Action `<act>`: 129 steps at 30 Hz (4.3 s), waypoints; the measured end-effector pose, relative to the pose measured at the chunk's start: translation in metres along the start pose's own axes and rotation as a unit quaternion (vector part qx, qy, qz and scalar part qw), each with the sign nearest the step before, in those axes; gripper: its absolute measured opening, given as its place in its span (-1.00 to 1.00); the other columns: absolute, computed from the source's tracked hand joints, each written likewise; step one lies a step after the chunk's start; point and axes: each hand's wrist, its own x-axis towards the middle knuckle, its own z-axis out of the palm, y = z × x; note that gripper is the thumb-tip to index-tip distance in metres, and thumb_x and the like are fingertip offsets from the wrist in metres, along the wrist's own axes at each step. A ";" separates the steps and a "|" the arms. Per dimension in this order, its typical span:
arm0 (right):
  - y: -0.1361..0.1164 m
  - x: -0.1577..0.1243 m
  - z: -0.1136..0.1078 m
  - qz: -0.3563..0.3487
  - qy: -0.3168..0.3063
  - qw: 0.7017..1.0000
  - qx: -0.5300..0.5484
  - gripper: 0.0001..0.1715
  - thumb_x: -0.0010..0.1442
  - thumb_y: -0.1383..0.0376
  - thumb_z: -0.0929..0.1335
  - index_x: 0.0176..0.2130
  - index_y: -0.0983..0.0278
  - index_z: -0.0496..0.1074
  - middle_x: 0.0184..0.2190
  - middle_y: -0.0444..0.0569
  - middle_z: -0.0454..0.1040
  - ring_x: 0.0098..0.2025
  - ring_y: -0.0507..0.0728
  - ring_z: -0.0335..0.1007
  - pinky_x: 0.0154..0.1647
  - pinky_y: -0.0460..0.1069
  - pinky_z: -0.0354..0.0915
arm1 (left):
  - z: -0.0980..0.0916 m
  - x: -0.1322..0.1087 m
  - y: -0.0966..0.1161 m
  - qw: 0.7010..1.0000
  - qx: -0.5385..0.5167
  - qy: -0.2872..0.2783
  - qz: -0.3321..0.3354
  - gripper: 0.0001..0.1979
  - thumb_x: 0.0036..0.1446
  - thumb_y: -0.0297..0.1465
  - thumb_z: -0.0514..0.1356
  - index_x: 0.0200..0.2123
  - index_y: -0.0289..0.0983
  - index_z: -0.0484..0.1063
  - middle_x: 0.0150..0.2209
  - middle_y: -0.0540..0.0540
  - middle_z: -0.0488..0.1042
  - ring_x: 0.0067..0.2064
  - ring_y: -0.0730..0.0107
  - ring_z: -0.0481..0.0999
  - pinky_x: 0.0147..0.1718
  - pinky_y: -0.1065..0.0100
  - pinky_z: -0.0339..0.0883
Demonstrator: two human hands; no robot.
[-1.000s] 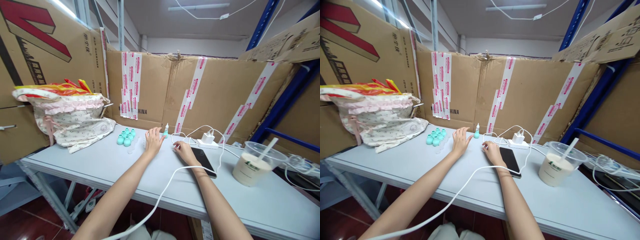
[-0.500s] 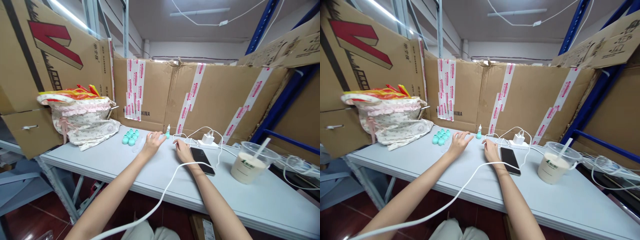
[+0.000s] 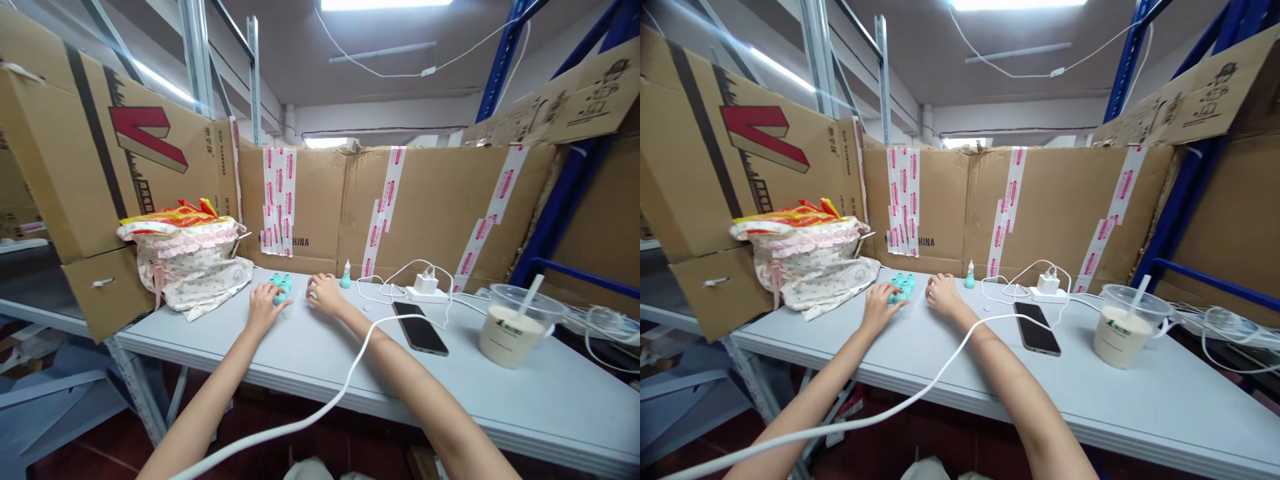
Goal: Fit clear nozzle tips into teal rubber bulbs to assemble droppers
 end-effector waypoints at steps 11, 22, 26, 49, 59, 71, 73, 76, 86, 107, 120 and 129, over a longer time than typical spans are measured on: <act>-0.016 0.035 0.030 0.005 -0.071 0.997 -0.040 -0.86 0.05 0.26 0.34 -0.37 0.18 0.52 -0.13 0.03 0.35 -0.03 0.20 0.08 -0.09 0.10 -0.06 | 0.003 -0.005 -0.001 0.994 -0.019 -0.107 0.019 -0.77 0.08 -0.21 0.10 -0.42 -0.23 0.43 -0.41 -0.06 0.45 -0.24 0.26 0.34 -0.23 0.27 0.03; -0.015 0.024 0.027 0.019 0.013 0.999 -0.023 -0.85 0.08 0.30 0.30 -0.42 0.25 0.48 -0.20 0.03 0.42 -0.10 0.18 0.16 -0.14 0.08 -0.08 | 0.000 -0.007 0.005 0.988 -0.028 -0.146 0.051 -0.84 -0.02 -0.41 0.11 -0.32 -0.26 0.40 -0.56 -0.03 0.44 -0.38 0.26 0.43 -0.27 0.26 0.07; -0.010 0.010 0.002 0.076 0.107 0.990 0.053 -0.86 0.12 0.29 0.28 -0.36 0.24 0.43 -0.32 -0.06 0.48 -0.22 0.11 0.27 -0.15 0.05 -0.08 | -0.002 -0.009 0.008 0.988 0.000 -0.130 0.079 -0.85 -0.03 -0.41 0.11 -0.33 -0.26 0.39 -0.56 -0.05 0.42 -0.33 0.21 0.42 -0.26 0.25 0.09; 0.077 -0.086 -0.006 0.264 0.254 0.919 0.149 -0.78 0.14 0.21 0.28 -0.31 0.21 0.50 -0.34 -0.05 0.52 -0.28 0.11 0.34 -0.21 0.00 0.14 | 0.124 0.058 0.124 0.894 -0.413 -0.167 -0.046 -0.76 0.00 -0.33 0.11 -0.26 -0.31 0.41 -0.45 -0.05 0.51 -0.36 0.38 0.47 -0.29 0.38 0.28; 0.065 -0.087 -0.008 0.184 0.211 0.957 0.076 -0.76 0.21 0.26 0.23 -0.20 0.19 0.45 -0.27 -0.07 0.50 -0.20 0.09 0.30 -0.13 0.00 -0.02 | 0.131 0.055 0.114 0.850 -0.492 -0.178 -0.060 -0.64 0.05 -0.29 0.08 -0.11 -0.35 0.42 -0.21 -0.17 0.51 -0.23 0.31 0.47 -0.15 0.28 0.28; 0.066 -0.088 -0.013 0.138 0.160 0.977 0.003 -0.73 0.22 0.30 0.21 -0.13 0.17 0.43 -0.28 -0.06 0.50 -0.17 0.10 0.26 -0.08 0.02 -0.06 | 0.129 0.050 0.120 0.754 -0.609 -0.207 -0.133 -0.58 -0.01 -0.24 0.15 -0.11 -0.36 0.36 -0.26 -0.18 0.47 -0.47 0.40 0.49 -0.46 0.32 0.41; 0.066 -0.088 -0.014 0.147 0.168 0.975 0.006 -0.74 0.22 0.27 0.22 -0.15 0.18 0.44 -0.21 -0.04 0.48 -0.14 0.11 0.24 -0.09 0.03 -0.04 | 0.126 0.051 0.122 0.739 -0.627 -0.203 -0.139 -0.58 -0.04 -0.23 0.18 -0.13 -0.36 0.38 -0.27 -0.17 0.48 -0.44 0.41 0.49 -0.41 0.31 0.43; 0.068 -0.088 -0.013 0.163 0.183 0.969 0.021 -0.73 0.22 0.24 0.22 -0.18 0.18 0.46 -0.15 -0.04 0.46 -0.12 0.13 0.23 -0.12 0.04 -0.01 | 0.123 0.052 0.124 0.730 -0.640 -0.194 -0.143 -0.60 -0.07 -0.25 0.21 -0.17 -0.37 0.41 -0.28 -0.16 0.49 -0.39 0.40 0.50 -0.32 0.28 0.43; 0.071 -0.086 -0.011 0.161 0.191 0.967 0.057 -0.75 0.19 0.21 0.25 -0.21 0.17 0.48 -0.18 -0.06 0.47 -0.15 0.12 0.26 -0.14 0.02 0.06 | 0.121 0.056 0.123 0.684 -0.675 -0.184 -0.207 -0.60 -0.15 -0.22 0.29 -0.27 -0.39 0.46 -0.35 -0.15 0.53 -0.30 0.34 0.52 -0.11 0.20 0.35; 0.072 -0.086 -0.010 0.184 0.243 0.950 0.071 -0.72 0.17 0.15 0.25 -0.19 0.17 0.46 -0.13 -0.02 0.41 -0.08 0.16 0.20 -0.10 0.04 0.09 | 0.119 0.061 0.116 0.709 -0.649 -0.185 -0.206 -0.54 -0.18 -0.23 0.31 -0.21 -0.41 0.48 -0.30 -0.19 0.53 -0.41 0.41 0.50 -0.14 0.21 0.34; 0.072 -0.084 -0.008 0.171 0.281 0.937 0.114 -0.79 0.13 0.20 0.31 -0.26 0.20 0.48 -0.24 -0.05 0.45 -0.16 0.15 0.25 -0.12 0.04 0.15 | 0.127 0.061 0.117 0.613 -0.728 -0.229 -0.204 -0.60 -0.10 -0.20 0.25 -0.25 -0.39 0.46 -0.35 -0.18 0.52 -0.35 0.32 0.51 -0.16 0.23 0.30; 0.067 -0.085 -0.008 0.153 0.288 0.934 0.144 -0.84 0.13 0.29 0.30 -0.28 0.24 0.47 -0.27 -0.05 0.46 -0.17 0.14 0.26 -0.13 0.02 0.20 | 0.124 0.059 0.113 0.630 -0.723 -0.242 -0.152 -0.67 -0.08 -0.23 0.26 -0.35 -0.42 0.48 -0.36 -0.19 0.52 -0.38 0.40 0.48 -0.19 0.29 0.30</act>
